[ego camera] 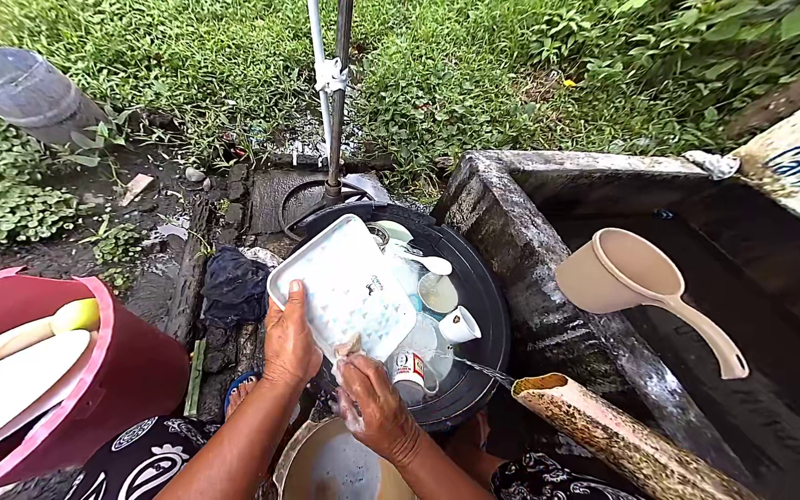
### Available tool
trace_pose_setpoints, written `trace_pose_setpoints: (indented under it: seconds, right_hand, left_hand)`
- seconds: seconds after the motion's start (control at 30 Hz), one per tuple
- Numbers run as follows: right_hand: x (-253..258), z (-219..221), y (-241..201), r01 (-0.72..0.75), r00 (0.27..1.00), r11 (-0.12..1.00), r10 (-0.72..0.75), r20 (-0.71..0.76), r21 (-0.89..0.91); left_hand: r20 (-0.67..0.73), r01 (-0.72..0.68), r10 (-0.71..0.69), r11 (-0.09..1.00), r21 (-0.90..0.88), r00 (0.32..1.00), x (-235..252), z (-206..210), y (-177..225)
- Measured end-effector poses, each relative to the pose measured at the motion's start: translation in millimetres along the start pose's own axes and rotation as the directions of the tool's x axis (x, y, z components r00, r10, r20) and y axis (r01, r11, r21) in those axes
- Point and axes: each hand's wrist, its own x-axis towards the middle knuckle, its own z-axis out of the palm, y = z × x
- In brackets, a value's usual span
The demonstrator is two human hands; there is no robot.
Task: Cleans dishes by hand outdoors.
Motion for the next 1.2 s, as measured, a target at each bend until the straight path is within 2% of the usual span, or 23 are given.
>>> trace_pose_setpoints:
  seconds: [0.1,0.17,0.3,0.4,0.47,0.6,0.87,0.93,0.97,1.03,1.1,1.17,1.2]
  right_hand:
    - [-20.1,-14.1,31.2,0.233,0.967,0.968,-0.22,0.128,-0.097]
    - [-17.0,-25.7,51.5,0.338,0.932,0.931,-0.31,0.187,-0.138]
    - [-4.2,-50.6,97.8,0.395,0.9,0.885,-0.319,0.297,-0.247]
    - [14.4,-58.6,106.6,0.472,0.866,0.825,-0.366,0.341,-0.311]
    - [33.0,-56.7,104.6,0.472,0.872,0.816,-0.379,0.309,-0.333]
    - [60.8,-52.7,103.1,0.421,0.905,0.836,-0.36,0.227,-0.351]
    - [-5.7,-34.8,91.0,0.226,0.961,0.899,-0.142,0.237,-0.376]
    - [-9.3,-32.2,86.0,0.124,0.971,0.916,-0.034,0.235,-0.381]
    - [-6.8,-31.7,80.0,0.021,0.969,0.934,0.069,0.237,-0.356]
    - [5.0,-31.6,61.3,-0.272,0.907,0.924,0.34,0.25,-0.269]
    - [14.6,-32.8,42.3,-0.493,0.799,0.849,0.528,0.287,-0.19]
    - [17.7,-33.2,24.2,-0.578,0.74,0.806,0.585,0.332,-0.132]
    - [16.4,-32.0,14.5,-0.58,0.739,0.807,0.579,0.344,-0.11]
  left_hand:
    - [0.004,-0.025,0.025,0.996,0.09,1.0,2.5,-6.2,0.0]
    - [0.039,-0.02,0.013,0.986,0.163,0.999,3.9,-11.2,-4.7]
    - [0.113,-0.037,0.01,0.969,0.243,0.994,5.2,-16.5,-4.4]
    - [0.216,-0.11,0.026,0.916,0.385,0.976,7.0,-18.8,-5.4]
    - [0.29,-0.164,0.028,0.875,0.455,0.957,6.7,-17.7,-7.5]
    - [0.299,-0.145,0.003,0.88,0.452,0.954,6.1,-14.8,-13.0]
    - [0.253,-0.219,0.124,0.892,0.395,0.96,5.0,-15.3,-10.3]
    - [0.247,-0.231,0.143,0.898,0.375,0.958,2.4,-15.1,-15.0]
    - [0.236,-0.233,0.154,0.905,0.356,0.96,0.7,-14.4,-17.0]
    - [0.199,-0.221,0.164,0.925,0.31,0.966,-1.9,-12.4,-17.9]
    - [0.151,-0.207,0.17,0.938,0.277,0.974,-2.7,-10.3,-17.7]
    - [0.12,-0.2,0.175,0.948,0.247,0.977,-1.9,-10.5,-17.7]
    - [0.112,-0.202,0.18,0.952,0.232,0.977,-1.8,-11.1,-18.0]
